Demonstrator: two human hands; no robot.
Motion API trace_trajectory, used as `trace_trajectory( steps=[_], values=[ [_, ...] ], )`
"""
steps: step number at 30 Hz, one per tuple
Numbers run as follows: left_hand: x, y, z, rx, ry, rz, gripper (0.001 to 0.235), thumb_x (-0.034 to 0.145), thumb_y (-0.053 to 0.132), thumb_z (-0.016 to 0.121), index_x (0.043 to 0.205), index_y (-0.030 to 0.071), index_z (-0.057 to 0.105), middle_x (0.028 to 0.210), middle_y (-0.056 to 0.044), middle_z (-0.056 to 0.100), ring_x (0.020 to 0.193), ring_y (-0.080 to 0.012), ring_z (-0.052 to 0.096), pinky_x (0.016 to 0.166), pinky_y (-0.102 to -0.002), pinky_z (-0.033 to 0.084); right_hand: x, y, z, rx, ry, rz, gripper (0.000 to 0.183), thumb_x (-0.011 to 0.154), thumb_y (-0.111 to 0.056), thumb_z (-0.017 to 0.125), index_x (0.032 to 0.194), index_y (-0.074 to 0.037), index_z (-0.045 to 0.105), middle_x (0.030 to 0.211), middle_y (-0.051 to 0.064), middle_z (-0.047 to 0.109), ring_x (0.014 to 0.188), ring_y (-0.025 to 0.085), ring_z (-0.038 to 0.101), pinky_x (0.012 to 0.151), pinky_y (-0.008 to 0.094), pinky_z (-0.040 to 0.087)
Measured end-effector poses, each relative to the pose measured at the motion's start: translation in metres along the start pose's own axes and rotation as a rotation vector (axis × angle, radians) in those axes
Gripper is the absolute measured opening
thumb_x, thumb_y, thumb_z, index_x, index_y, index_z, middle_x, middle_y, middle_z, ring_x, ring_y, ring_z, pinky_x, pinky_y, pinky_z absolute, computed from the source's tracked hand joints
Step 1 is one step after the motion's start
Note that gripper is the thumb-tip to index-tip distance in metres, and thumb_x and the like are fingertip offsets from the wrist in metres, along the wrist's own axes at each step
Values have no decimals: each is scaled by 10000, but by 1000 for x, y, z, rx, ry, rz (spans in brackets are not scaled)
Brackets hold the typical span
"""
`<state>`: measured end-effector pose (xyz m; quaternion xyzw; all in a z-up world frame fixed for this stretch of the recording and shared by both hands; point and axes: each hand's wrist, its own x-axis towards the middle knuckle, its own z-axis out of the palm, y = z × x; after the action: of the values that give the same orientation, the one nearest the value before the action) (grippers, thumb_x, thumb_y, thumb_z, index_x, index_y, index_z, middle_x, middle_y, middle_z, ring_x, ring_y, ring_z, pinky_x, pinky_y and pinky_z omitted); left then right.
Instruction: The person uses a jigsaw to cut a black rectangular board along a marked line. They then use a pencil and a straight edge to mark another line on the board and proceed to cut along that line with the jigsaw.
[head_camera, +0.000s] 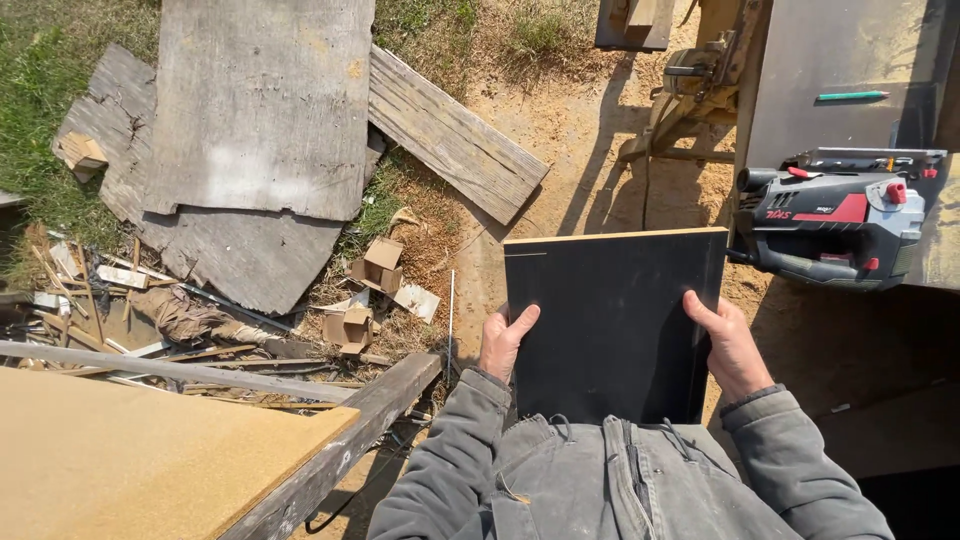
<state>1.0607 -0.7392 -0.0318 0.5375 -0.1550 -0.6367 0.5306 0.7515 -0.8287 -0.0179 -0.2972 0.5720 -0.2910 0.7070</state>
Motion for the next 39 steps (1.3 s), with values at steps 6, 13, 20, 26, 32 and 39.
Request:
trace_trajectory(
  steps=[6,13,20,26,32,39],
  values=[
    [16,7,-8,-9,-60,-35,402,933,261,766,1187,-41,687,1024,-72,733,864,-127,669,768,-295,561,3,7,-3,55,31,-10,464,968,-398,685,1211,-3,678,1137,52,710,1030,136,643,892,303,496],
    [-1,30,16,17,-104,20,394,860,167,816,1184,-12,680,1052,-60,750,909,-119,691,820,-288,578,-10,4,5,155,71,-42,524,964,-447,669,1266,-19,646,1166,40,688,1042,129,640,890,308,503],
    [-69,107,67,743,-86,679,344,878,123,840,1149,-19,683,1042,-129,775,928,-223,739,810,-337,606,-22,-7,31,67,-100,-274,730,1062,-574,526,1493,9,443,1318,121,623,1095,130,608,933,290,493],
    [-78,126,58,1389,-295,1366,305,882,18,720,1173,-27,640,1272,-203,692,1119,-346,732,923,-397,607,-87,-95,88,524,-352,51,678,957,-499,555,1409,7,533,1191,143,688,1010,172,689,834,318,575],
    [-82,105,39,1650,-480,1310,335,957,130,692,1268,34,616,1406,-142,631,1303,-325,609,1083,-442,511,-82,-71,87,307,-254,64,478,921,-203,695,1306,59,586,1152,134,689,1005,173,683,858,326,570],
    [-42,94,-22,1232,188,505,995,851,508,797,1565,-13,339,1598,-228,380,1462,-417,382,1185,-498,335,-79,-66,56,98,-306,-17,495,856,-176,714,1280,51,596,1121,117,698,982,173,679,836,320,559]
  ],
)
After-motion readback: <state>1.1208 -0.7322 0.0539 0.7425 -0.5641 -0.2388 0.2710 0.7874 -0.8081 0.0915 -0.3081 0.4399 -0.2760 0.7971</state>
